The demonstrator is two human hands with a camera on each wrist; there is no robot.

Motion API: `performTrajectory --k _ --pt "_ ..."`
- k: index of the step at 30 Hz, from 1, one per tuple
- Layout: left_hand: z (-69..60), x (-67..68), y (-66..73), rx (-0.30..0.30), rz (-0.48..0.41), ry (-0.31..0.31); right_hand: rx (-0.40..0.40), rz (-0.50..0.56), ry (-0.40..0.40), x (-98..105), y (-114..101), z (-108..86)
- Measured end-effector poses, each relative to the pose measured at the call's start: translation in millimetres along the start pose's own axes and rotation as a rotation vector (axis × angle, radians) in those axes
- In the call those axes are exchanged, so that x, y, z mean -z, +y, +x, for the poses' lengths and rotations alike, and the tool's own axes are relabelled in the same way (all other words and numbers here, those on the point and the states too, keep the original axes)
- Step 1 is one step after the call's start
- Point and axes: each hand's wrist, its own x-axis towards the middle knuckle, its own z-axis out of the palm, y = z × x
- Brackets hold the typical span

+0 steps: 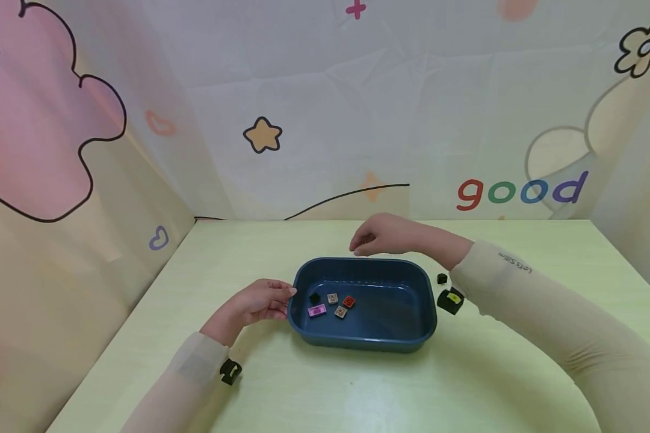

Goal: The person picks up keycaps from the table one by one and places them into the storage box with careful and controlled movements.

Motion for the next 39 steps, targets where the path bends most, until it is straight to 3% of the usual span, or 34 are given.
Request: performTrajectory --k 11,18,21,27,39 --pt "-2.1 0.4 -0.4 -0.005 0.000 -0.005 -0.074 0.006 0.102 31.4 32.5 -65.3" --pt "-5.1 2.8 0.5 -0.030 -0.006 -0.035 -0.158 -0.008 0.173 36.5 64.3 -98.4" --pt "-6.0 3.5 -0.2 -0.044 -0.013 -0.051 -0.193 -0.006 0.188 34.2 76.8 -110.3" --pt "1.2 2.2 -3.6 -0.027 -0.005 -0.021 -0.254 0.023 0.226 24.4 98.6 -132.8" --pt "2.0 0.6 -2.4 -0.016 0.013 -0.010 -0.368 0.043 0.276 -11.9 137.0 -163.7"
